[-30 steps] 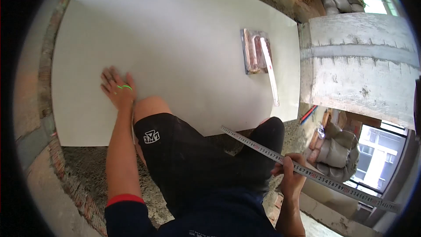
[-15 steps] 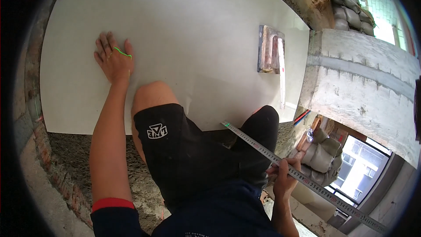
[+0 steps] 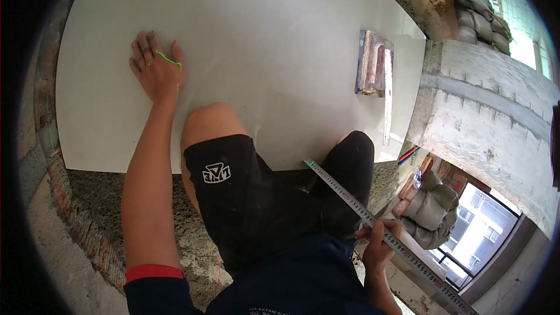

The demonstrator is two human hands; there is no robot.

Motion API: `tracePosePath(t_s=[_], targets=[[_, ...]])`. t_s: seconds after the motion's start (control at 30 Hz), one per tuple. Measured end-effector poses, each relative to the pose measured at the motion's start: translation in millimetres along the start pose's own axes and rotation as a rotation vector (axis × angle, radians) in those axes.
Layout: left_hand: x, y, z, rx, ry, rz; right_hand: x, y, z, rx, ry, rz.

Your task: The person levels a large floor tile using a laser level, measuring tape, and a hand float, while working alongside another person on a construction site.

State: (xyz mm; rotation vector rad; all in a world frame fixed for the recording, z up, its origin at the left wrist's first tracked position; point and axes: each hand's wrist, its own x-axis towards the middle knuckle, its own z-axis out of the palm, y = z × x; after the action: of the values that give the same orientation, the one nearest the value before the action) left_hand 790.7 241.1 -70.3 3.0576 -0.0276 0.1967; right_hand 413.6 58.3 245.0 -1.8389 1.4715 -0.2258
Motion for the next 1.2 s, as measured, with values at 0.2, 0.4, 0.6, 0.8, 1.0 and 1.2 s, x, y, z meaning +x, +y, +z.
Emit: tracePosePath(t_s=[0.2,0.4,0.6,0.8,1.0,1.2], targets=[[5,-4,-2,-0.011,0.027,-0.011,1,-6,0,-0.021,-0.021,-0.014],[11,13,-7,-0.069,-0.09,-0.009,30,-46,-14,-0.123,-0.042,-0.061],[75,20,-17,-0.073,0.041,-0.024,171,-186,-21,-0.057,0.043,-0.386],[179,53,25,-0.004,0.142,0.0,358,-293,21,0.042,0.016,-0.473],[261,78,58,0.072,0.159,-0.04,457,-337,88,-0.012,-0.08,-0.39],[291,81,74,0.113,0.169,-0.005,498,-359,108,-0.088,-0.034,-0.304]])
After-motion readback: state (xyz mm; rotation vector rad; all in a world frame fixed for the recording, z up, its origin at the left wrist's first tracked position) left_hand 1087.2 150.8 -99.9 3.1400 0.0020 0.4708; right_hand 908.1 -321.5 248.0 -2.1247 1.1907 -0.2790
